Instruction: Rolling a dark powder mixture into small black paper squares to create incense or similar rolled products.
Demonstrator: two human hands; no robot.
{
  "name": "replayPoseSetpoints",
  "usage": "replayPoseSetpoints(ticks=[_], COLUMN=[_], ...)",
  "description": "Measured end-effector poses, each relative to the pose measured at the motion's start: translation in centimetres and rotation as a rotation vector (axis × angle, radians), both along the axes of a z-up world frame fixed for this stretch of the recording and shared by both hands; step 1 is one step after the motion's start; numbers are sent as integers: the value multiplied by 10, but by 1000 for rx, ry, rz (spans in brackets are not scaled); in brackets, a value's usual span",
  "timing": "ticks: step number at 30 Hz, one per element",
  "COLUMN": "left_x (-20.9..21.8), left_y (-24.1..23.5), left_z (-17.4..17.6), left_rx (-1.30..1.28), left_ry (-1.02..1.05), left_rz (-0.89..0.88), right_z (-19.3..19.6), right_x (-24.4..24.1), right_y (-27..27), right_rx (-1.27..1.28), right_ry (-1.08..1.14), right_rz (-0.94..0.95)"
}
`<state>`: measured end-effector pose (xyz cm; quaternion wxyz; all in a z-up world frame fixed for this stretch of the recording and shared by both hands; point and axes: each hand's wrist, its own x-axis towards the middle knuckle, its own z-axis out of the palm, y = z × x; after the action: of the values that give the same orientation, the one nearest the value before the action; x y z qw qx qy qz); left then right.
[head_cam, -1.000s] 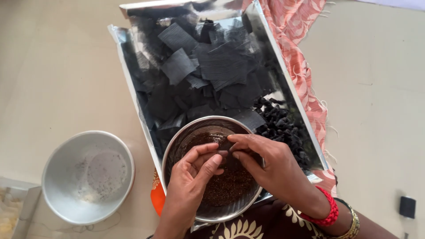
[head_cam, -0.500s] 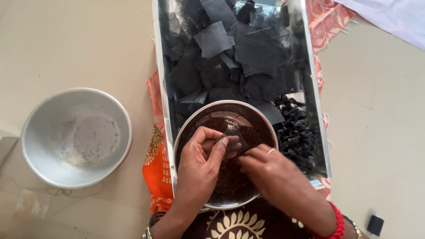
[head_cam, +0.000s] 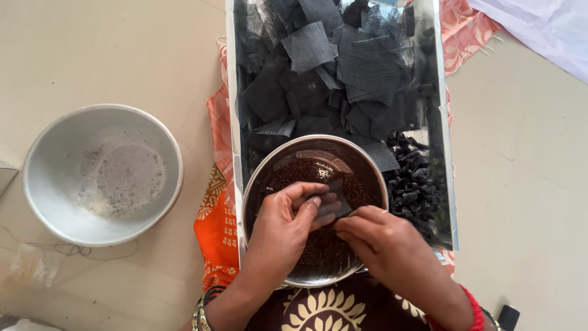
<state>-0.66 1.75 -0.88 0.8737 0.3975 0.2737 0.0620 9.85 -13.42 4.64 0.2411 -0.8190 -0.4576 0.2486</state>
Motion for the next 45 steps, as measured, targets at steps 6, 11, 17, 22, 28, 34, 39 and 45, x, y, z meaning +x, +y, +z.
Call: replayPoseSetpoints(ticks=[6,11,17,22,28,34,39,45], left_x=[1,-1,-1,-1,-1,-2,-1,0], left_y=[-18,-19,-20,-20,-20,-16,-4,-7], left_z=[-17,-13,-18,-17,-18,-16,6,14], left_rx=[-79,-149,-139,-171,-167,-67,-166,-182], left_ry=[19,-1,-6,12,25,30,38,28], left_rz=[-81,-88,-89,-77,-85,-72,59,26], right_z=[37,21,19,21,24,27,30,30], right_x=[10,8,4,1,-1,-2,-7,5], right_y=[5,7,6,7,9,-6,-11,-9], right_rx=[54,89,73,71,66,76,-24,246], right_ry=[76,18,-10,-35,-71,-44,87,-35], right_rz=[-204,-180,-180,-205,-223,-145,-15,-256])
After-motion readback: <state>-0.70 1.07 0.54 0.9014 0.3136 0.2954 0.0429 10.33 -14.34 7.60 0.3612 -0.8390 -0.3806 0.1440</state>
